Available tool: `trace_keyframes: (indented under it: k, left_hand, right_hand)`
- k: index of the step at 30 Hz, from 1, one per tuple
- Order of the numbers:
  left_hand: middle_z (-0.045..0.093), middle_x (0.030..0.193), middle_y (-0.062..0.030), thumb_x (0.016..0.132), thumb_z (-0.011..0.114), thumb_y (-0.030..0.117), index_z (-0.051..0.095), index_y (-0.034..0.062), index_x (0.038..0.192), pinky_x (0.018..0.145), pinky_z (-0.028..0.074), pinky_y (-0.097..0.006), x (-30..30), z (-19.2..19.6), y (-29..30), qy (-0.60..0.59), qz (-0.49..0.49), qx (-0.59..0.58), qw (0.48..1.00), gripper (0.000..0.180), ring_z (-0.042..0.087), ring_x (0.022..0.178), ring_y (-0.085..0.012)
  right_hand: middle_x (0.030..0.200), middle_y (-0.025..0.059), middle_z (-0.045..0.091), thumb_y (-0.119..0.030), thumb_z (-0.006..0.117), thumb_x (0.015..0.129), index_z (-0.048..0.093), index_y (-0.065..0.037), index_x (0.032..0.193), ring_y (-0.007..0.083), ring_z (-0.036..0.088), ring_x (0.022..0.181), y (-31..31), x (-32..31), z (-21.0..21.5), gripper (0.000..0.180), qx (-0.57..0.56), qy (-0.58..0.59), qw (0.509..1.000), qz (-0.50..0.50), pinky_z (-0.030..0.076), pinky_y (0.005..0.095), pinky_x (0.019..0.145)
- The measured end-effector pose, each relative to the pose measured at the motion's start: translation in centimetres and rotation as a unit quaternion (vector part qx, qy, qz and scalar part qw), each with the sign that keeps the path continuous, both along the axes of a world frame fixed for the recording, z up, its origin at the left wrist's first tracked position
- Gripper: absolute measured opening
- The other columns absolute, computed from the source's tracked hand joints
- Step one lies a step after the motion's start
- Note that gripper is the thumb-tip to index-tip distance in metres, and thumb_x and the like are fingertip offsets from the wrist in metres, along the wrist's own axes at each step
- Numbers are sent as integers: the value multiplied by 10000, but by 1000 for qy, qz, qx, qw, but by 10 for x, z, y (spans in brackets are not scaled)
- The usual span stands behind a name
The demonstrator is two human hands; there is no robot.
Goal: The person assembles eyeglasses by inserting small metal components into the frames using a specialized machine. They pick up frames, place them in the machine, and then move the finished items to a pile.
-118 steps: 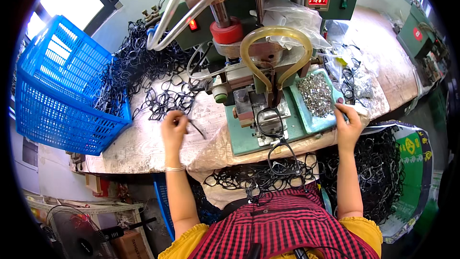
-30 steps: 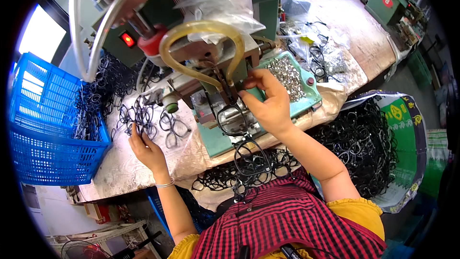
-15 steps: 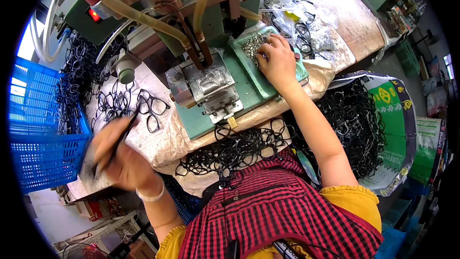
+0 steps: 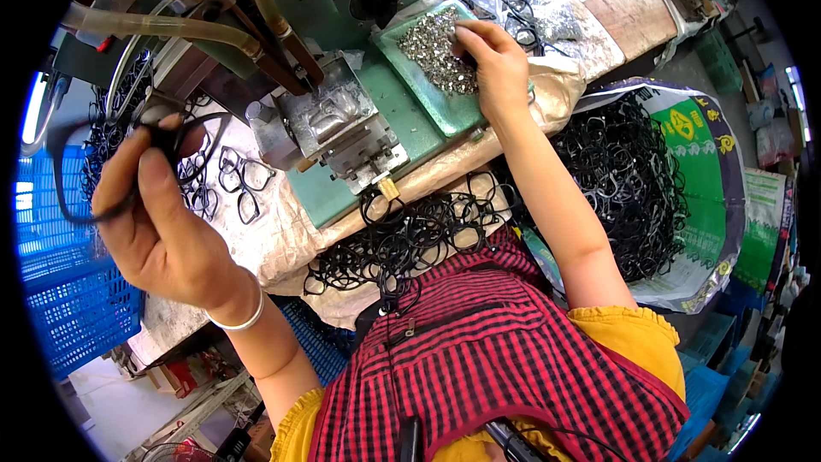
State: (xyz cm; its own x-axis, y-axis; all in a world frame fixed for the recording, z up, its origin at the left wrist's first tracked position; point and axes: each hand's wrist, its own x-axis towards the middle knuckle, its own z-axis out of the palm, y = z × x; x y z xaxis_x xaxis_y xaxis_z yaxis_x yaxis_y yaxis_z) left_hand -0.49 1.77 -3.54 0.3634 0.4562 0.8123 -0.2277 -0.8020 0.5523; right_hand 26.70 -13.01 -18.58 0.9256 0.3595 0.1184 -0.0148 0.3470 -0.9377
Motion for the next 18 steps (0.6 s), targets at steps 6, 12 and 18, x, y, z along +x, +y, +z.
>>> trace_keyframes:
  k: [6, 12, 18]
  left_hand:
    - [659, 1059, -181, 1038, 486, 90, 576, 8, 1172, 797, 545, -390, -36, -66, -3, -70, -54, -152, 984, 181, 631, 966, -244]
    - [603, 1149, -176, 1038, 511, 101, 550, 4, 1150, 763, 589, -365, -23, -5, -12, -67, -116, -17, 991, 153, 624, 1022, -242]
    - [629, 1092, -171, 1031, 529, 71, 561, -17, 1151, 779, 614, -376, 0, -1, 5, -104, -106, -56, 987, 152, 653, 1017, -251]
  right_hand:
    - [915, 100, 734, -90, 732, 821, 748, -32, 944, 213, 697, 846, 27, -77, 71, 137, -48, -295, 952, 62, 539, 317, 785]
    - [968, 93, 701, 26, 711, 827, 578, 37, 1241, 153, 668, 958, 44, -107, 78, 436, 76, -161, 973, 146, 527, 273, 845]
    - [1048, 114, 715, 39, 703, 847, 493, 44, 1333, 127, 655, 1021, 41, -113, 82, 529, 82, -99, 973, 193, 489, 267, 928]
